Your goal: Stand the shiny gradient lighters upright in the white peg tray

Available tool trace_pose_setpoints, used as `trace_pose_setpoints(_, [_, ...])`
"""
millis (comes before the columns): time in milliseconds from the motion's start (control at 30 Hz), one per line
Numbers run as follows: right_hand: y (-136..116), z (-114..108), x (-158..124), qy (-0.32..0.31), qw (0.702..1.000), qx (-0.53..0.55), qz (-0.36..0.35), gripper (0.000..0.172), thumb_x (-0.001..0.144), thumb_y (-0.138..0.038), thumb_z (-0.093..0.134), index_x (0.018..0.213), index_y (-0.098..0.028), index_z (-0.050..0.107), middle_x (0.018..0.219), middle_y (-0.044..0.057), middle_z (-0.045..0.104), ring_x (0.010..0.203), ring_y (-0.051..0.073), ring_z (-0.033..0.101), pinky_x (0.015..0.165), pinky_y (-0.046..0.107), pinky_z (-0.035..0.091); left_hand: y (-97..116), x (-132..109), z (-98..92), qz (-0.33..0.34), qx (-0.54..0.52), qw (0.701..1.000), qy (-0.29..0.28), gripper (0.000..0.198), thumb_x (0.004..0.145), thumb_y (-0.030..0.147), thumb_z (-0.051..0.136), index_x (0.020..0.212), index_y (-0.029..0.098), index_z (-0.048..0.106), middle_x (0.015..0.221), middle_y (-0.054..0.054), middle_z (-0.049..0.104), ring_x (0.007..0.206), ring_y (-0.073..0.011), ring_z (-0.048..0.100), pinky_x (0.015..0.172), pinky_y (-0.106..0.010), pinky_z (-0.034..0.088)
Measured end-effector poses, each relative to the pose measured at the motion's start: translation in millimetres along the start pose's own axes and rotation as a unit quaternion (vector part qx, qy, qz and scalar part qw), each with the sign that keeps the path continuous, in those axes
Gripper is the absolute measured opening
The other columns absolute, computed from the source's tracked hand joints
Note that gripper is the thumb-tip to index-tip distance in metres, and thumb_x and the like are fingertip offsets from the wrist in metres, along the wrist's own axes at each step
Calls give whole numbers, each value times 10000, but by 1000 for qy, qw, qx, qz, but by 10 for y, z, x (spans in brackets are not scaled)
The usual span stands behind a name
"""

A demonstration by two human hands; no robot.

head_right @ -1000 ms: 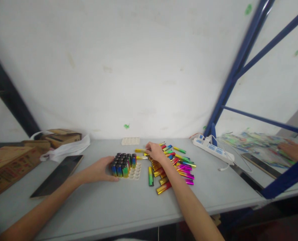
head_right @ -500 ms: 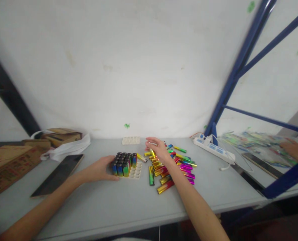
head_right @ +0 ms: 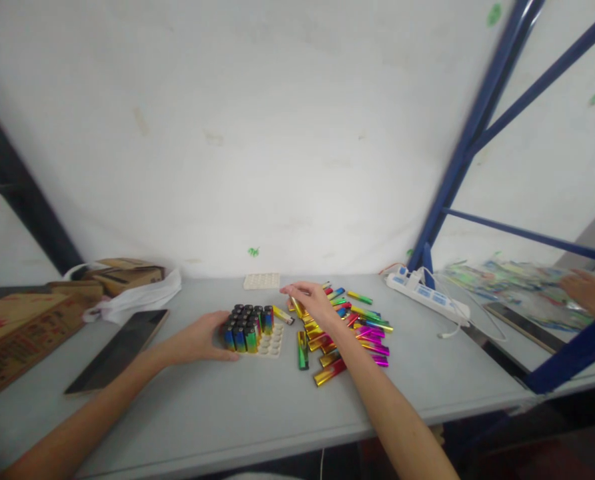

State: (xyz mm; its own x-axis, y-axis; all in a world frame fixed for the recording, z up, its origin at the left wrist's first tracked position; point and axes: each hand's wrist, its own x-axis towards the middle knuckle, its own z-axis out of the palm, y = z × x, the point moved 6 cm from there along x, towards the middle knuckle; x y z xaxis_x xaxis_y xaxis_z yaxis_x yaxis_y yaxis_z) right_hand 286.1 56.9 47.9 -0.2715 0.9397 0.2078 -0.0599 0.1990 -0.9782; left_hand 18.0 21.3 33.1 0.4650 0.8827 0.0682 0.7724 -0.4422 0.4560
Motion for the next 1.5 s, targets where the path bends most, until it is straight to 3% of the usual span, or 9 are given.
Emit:
trace_pose_setpoints(100, [-18, 31, -23, -15, 1000, 10, 3, 524, 871, -735, 704, 985, -235, 600, 785, -36, 685, 476, 85, 444, 476, 243, 350, -7, 5, -1, 3, 3, 1000, 3, 702, 604, 710, 855, 1064, 193, 737, 1056, -82, 792, 999, -350, 711, 863, -382, 566])
trace_pose_setpoints(200, [-6, 65, -44, -26, 999, -24, 20, 536, 897, -785, 612, 978, -263, 526, 587, -116, 397, 451, 96, 260, 444, 236, 215, -23, 10, 17, 6, 4, 1000, -1, 679, 610, 712, 853, 1040, 200, 733, 1046, -80, 794, 1012, -354, 716, 862, -380, 569])
trace_pose_setpoints(500, [-179, 79, -138, 116, 940, -302, -112, 522, 931, -624, 511, 635, -247, 305, 581, -59, 293, 587, 125, 325, 597, 296, 234, 22, -20, 18, 16, 35, 999, 7, 658, 682, 705, 804, 1064, 176, 720, 1109, -137, 788, 1048, -375, 715, 926, -426, 566])
trace_pose_setpoints(733, [-93, 128, -124, 81, 941, -310, -113, 346, 877, -446, 485, 636, -245, 339, 578, -54, 346, 590, 127, 354, 594, 284, 254, 24, -12, 34, 26, 32, 999, 17, 606, 699, 693, 806, 1012, 181, 720, 1084, -135, 783, 1023, -365, 713, 910, -430, 571])
trace_pose_setpoints(933, [-185, 206, -184, 28, 943, -314, -109, 435, 1012, -564, 478, 730, -238, 419, 628, -52, 434, 618, 138, 413, 625, 280, 307, 12, 8, 34, 31, 34, 999, 23, 669, 663, 730, 822, 1027, 177, 733, 1091, -129, 780, 1031, -363, 708, 948, -426, 561])
trace_pose_setpoints(1067, [-319, 282, -227, -40, 920, -362, -147, 429, 1085, -538, 426, 795, -231, 502, 761, 9, 587, 737, 174, 532, 728, 299, 381, 19, 13, 29, 26, 33, 999, 17, 717, 661, 738, 824, 1087, 168, 736, 1129, -138, 775, 1070, -373, 703, 978, -425, 548])
trace_pose_setpoints(1167, [-389, 289, -254, -45, 897, -401, -179, 479, 1082, -576, 454, 760, -228, 523, 774, 20, 585, 749, 181, 516, 728, 302, 380, 16, 15, 33, 28, 32, 999, 17, 723, 664, 733, 826, 1100, 164, 736, 1138, -140, 774, 1082, -381, 699, 976, -429, 546])
trace_pose_setpoints(1300, [-321, 294, -272, -65, 907, -394, -136, 551, 1065, -612, 509, 683, -216, 533, 607, -20, 567, 600, 145, 472, 637, 275, 347, 8, 16, 43, 30, 34, 999, 16, 725, 670, 714, 833, 1125, 158, 730, 1144, -144, 773, 1062, -381, 703, 968, -433, 542])
trace_pose_setpoints(1500, [-101, 388, -277, -147, 906, -385, -92, 501, 1045, -580, 607, 732, -193, 667, 732, 39, 761, 626, 166, 629, 642, 265, 413, 32, 15, 52, 41, 15, 999, 10, 699, 705, 667, 832, 1137, 128, 726, 1136, -154, 771, 1026, -354, 699, 942, -419, 536])
